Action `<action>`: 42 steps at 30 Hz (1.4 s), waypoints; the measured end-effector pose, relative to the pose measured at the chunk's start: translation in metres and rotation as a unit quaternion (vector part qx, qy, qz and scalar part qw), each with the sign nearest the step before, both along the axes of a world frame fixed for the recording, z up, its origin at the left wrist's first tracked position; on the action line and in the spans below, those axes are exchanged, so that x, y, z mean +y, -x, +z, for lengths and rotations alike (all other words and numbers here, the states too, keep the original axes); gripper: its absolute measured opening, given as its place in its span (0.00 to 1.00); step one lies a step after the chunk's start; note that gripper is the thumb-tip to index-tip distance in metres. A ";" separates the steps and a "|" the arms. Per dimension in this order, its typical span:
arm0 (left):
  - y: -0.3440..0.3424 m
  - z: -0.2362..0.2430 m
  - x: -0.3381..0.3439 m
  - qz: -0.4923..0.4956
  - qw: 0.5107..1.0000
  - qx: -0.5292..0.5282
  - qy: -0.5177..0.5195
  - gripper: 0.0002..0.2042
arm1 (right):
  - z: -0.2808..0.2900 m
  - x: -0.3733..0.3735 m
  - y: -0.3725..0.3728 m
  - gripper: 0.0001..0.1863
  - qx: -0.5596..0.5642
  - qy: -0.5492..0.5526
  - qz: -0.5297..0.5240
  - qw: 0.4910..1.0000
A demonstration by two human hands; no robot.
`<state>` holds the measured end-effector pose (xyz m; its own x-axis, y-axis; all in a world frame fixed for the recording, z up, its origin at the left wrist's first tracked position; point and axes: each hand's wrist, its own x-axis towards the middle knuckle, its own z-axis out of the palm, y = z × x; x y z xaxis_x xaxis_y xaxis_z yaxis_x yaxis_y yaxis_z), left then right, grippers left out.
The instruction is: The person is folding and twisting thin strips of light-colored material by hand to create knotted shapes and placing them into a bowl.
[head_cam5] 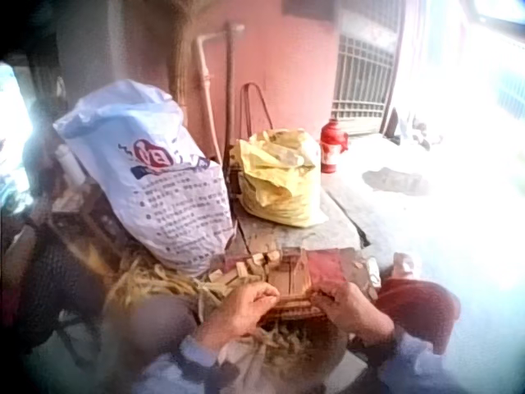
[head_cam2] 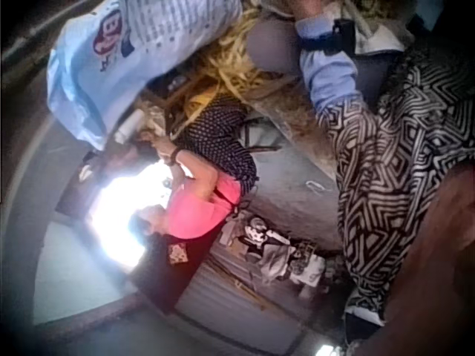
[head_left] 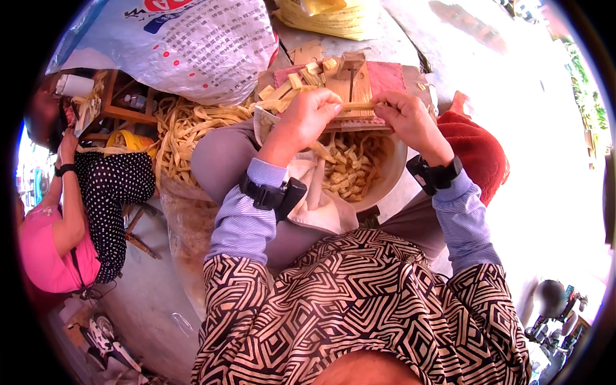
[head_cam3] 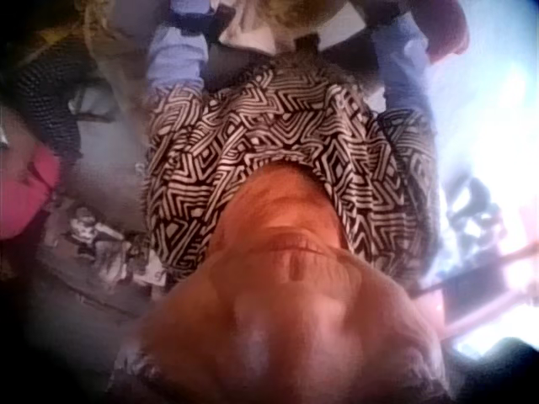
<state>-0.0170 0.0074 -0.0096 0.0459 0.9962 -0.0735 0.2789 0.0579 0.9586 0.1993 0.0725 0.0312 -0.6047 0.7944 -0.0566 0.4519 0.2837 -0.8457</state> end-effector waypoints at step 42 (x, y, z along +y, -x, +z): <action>-0.057 -0.020 -0.070 -0.094 0.995 0.012 0.022 0.12 | 0.015 -0.076 -0.022 0.26 -0.022 -0.299 0.060 0.952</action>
